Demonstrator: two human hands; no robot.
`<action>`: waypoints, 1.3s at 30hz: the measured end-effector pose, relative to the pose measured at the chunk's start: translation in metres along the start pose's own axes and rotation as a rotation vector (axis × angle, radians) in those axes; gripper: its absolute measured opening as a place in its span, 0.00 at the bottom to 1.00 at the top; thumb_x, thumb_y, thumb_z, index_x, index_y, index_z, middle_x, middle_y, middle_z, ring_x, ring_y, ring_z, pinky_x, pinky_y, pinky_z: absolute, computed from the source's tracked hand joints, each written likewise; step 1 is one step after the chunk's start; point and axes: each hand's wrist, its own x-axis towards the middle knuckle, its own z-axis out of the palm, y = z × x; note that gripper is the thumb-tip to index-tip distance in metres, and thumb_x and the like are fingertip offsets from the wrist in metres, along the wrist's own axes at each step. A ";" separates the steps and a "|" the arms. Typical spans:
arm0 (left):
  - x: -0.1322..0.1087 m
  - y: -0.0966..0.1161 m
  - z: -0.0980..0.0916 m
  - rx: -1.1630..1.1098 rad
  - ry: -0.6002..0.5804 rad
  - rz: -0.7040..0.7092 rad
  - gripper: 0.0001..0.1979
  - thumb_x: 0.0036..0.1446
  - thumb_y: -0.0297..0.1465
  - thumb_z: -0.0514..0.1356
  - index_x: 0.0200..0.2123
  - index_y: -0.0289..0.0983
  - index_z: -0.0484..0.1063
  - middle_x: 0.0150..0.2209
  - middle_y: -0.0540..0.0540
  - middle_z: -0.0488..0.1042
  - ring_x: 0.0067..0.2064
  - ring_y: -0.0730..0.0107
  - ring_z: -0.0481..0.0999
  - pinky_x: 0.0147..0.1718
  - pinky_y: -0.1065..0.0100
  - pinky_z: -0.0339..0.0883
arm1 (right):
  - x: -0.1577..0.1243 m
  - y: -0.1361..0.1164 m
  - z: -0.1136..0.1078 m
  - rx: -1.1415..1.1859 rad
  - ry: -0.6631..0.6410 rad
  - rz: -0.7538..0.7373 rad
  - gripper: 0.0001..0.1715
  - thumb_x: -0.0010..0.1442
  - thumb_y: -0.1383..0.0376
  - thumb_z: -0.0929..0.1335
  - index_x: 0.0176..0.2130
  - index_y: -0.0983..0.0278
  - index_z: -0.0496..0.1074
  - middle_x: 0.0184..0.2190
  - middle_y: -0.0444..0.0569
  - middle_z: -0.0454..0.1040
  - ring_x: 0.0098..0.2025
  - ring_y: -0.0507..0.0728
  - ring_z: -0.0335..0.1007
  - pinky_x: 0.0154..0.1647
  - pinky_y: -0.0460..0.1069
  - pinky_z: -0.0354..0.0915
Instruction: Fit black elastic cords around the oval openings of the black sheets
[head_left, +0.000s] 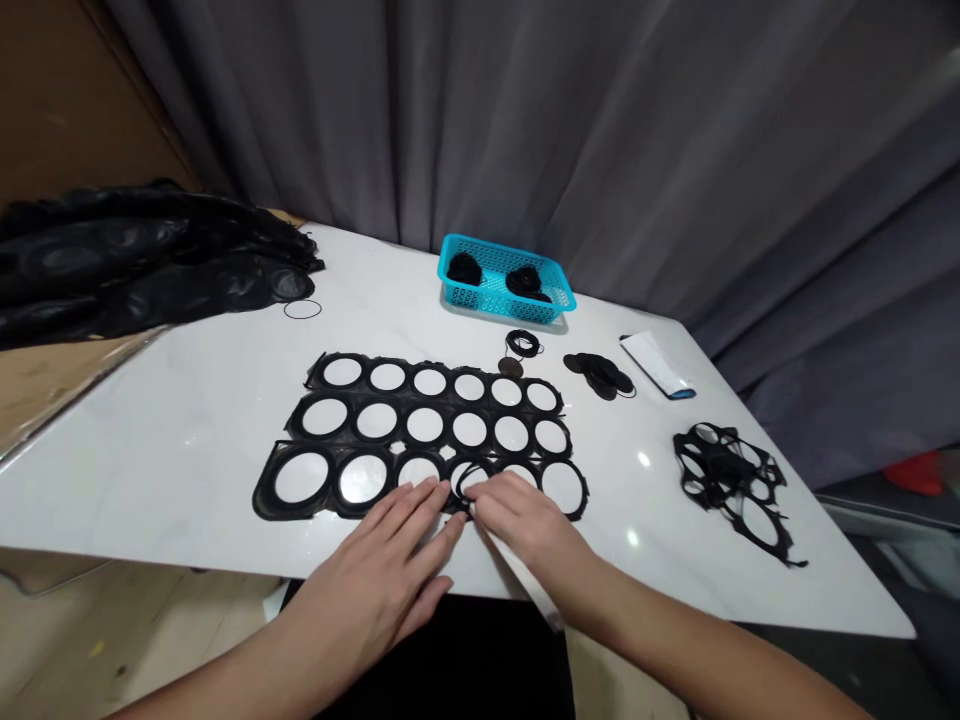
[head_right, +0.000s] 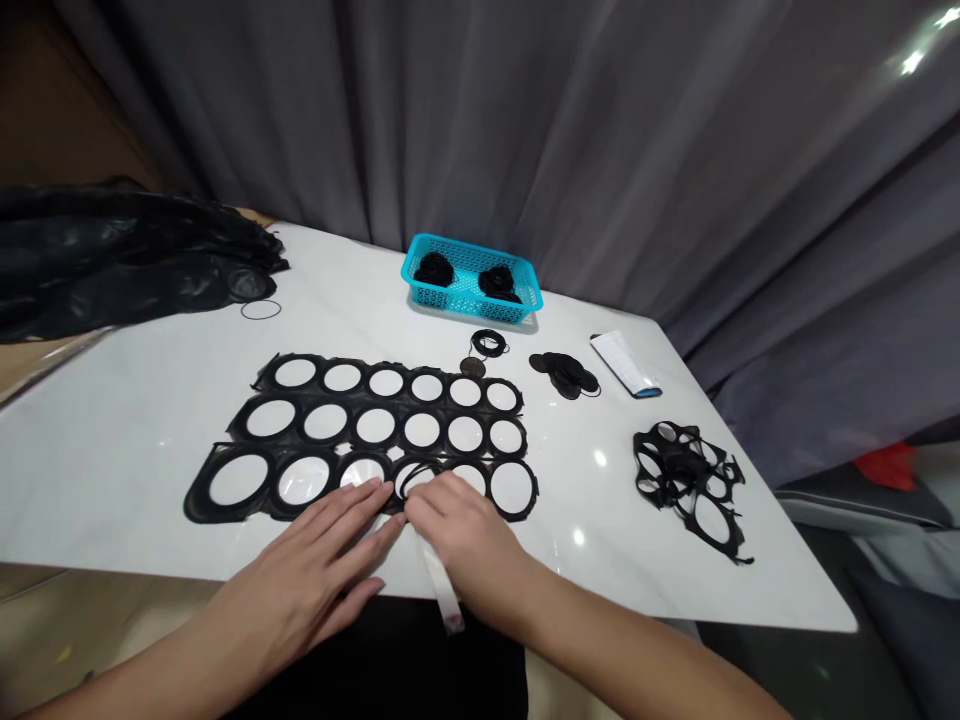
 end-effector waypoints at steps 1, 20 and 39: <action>0.000 0.000 0.000 -0.005 0.008 -0.001 0.22 0.66 0.29 0.54 0.62 0.35 0.66 0.63 0.35 0.66 0.65 0.47 0.64 0.60 0.50 0.61 | 0.005 0.009 -0.006 -0.028 0.048 0.015 0.09 0.66 0.71 0.62 0.42 0.61 0.69 0.43 0.54 0.75 0.45 0.62 0.68 0.46 0.55 0.66; 0.030 -0.028 0.012 -0.027 0.075 -0.082 0.25 0.68 0.39 0.55 0.63 0.32 0.64 0.63 0.35 0.67 0.64 0.49 0.66 0.63 0.49 0.58 | 0.059 0.029 -0.019 0.400 0.033 0.348 0.11 0.60 0.65 0.68 0.27 0.62 0.66 0.35 0.46 0.77 0.38 0.55 0.72 0.39 0.50 0.64; 0.029 -0.028 0.012 -0.014 0.054 -0.054 0.24 0.68 0.36 0.56 0.62 0.31 0.66 0.63 0.39 0.68 0.64 0.47 0.65 0.62 0.48 0.56 | 0.064 0.064 -0.026 -0.192 0.112 0.016 0.07 0.63 0.72 0.63 0.37 0.61 0.70 0.40 0.53 0.76 0.44 0.62 0.69 0.46 0.54 0.63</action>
